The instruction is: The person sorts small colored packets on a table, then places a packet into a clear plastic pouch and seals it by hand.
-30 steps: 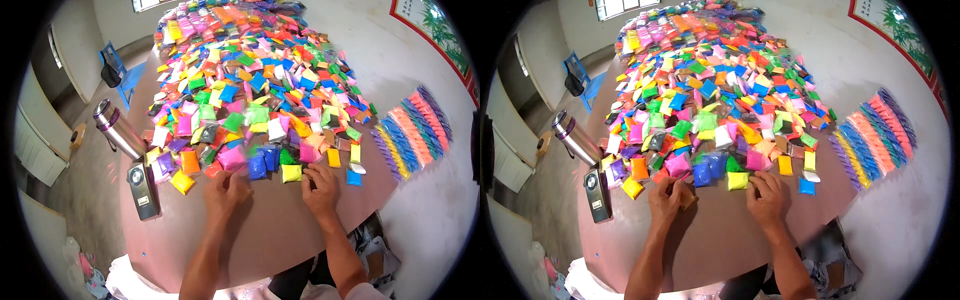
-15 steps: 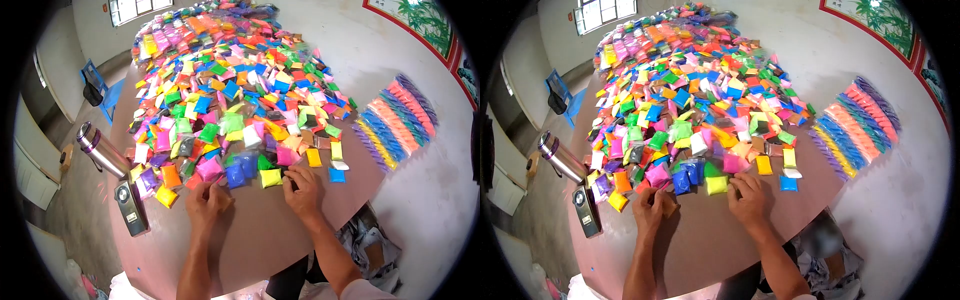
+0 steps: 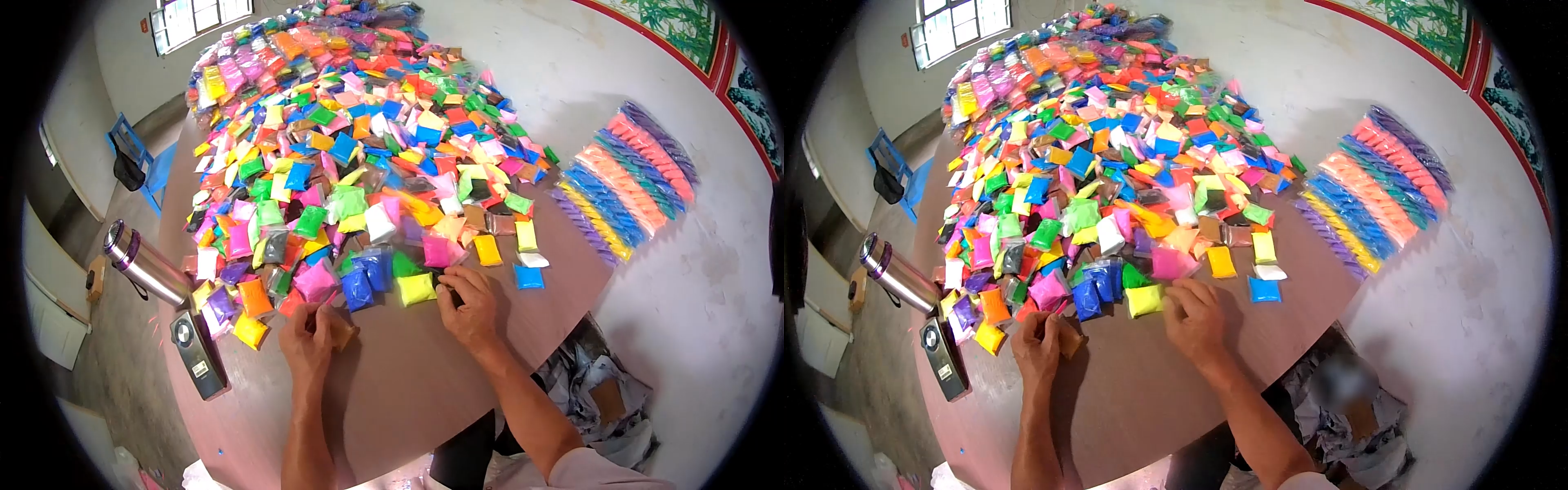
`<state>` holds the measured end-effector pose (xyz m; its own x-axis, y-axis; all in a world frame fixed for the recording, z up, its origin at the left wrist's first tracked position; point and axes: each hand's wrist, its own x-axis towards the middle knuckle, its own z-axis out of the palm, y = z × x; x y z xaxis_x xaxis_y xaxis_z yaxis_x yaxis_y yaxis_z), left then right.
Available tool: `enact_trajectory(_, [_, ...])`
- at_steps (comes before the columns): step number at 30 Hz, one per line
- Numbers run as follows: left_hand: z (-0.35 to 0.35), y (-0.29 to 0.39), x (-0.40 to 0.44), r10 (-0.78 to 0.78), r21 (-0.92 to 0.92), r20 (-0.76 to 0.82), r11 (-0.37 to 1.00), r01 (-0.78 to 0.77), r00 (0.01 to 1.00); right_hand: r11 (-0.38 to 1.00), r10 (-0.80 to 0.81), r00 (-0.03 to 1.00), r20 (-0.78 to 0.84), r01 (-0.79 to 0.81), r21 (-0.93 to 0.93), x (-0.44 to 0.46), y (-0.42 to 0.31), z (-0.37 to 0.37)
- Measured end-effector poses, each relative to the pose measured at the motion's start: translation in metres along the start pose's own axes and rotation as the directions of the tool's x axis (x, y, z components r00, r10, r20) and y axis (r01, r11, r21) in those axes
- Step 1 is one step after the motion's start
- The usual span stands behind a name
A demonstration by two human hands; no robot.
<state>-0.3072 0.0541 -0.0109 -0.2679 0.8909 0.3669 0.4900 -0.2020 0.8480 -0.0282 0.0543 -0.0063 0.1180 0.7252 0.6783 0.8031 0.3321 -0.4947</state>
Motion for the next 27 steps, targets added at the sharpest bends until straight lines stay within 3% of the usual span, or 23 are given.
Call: enact_trajectory(27, [0.001, -0.006, 0.0, -0.034, -0.005, 0.019, 0.999, 0.034, 0.999, 0.996, 0.055, 0.998, -0.005, -0.054, 0.072, -0.001, 0.005, 0.002])
